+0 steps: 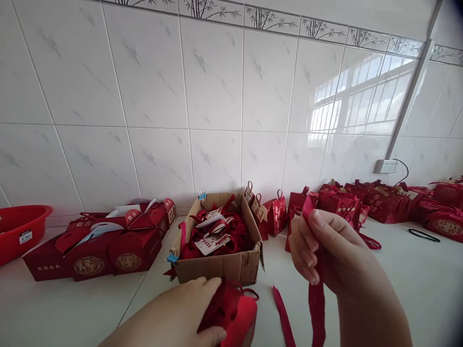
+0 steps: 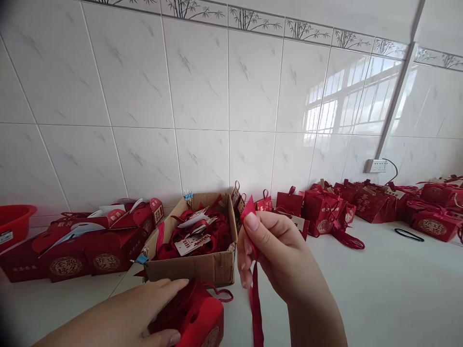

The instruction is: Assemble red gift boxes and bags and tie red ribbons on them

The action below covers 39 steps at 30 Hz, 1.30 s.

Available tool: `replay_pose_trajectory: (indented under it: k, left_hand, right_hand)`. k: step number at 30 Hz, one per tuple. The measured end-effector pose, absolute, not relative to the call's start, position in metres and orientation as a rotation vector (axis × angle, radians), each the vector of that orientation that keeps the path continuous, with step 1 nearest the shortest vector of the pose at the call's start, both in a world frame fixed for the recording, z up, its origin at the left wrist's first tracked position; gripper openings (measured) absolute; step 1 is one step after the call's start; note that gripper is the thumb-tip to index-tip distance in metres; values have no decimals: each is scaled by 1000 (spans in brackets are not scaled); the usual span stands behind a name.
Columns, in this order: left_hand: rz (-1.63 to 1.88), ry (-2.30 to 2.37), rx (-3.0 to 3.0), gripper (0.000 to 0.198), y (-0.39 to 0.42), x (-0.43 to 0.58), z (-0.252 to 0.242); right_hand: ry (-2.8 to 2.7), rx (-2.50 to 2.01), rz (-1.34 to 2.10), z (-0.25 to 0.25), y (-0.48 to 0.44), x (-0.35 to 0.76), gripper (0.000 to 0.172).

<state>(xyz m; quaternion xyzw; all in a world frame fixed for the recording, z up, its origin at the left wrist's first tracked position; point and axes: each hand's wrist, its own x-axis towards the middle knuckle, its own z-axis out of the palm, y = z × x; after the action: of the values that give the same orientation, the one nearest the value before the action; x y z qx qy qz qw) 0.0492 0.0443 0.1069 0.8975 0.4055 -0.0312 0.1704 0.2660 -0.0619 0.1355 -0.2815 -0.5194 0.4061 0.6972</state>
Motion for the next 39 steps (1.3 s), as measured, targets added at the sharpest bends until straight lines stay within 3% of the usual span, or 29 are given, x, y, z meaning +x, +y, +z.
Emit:
replay_pose_trajectory:
  k: [3,8,14,24,39]
  left_hand:
    - [-52,1150,2567,43,41,44,107]
    - [-68,1027,2627,89,43,42,110]
    - [-167,714,2666,94,57,58,107]
    - [-176,1116,2650,50,34,75,112]
    - [-107,847,2636,41,53,51,101]
  right_hand:
    - [-1165,-708,952,136,-61,265,43]
    - [-1203,-800,928,136,-59,264,48]
    - [-1332,-1055,825,131,-58,268,53]
    - [-1600,-1402,835,132,-54,267,53]
    - [-2224,-1775,923,106,-6,278,42]
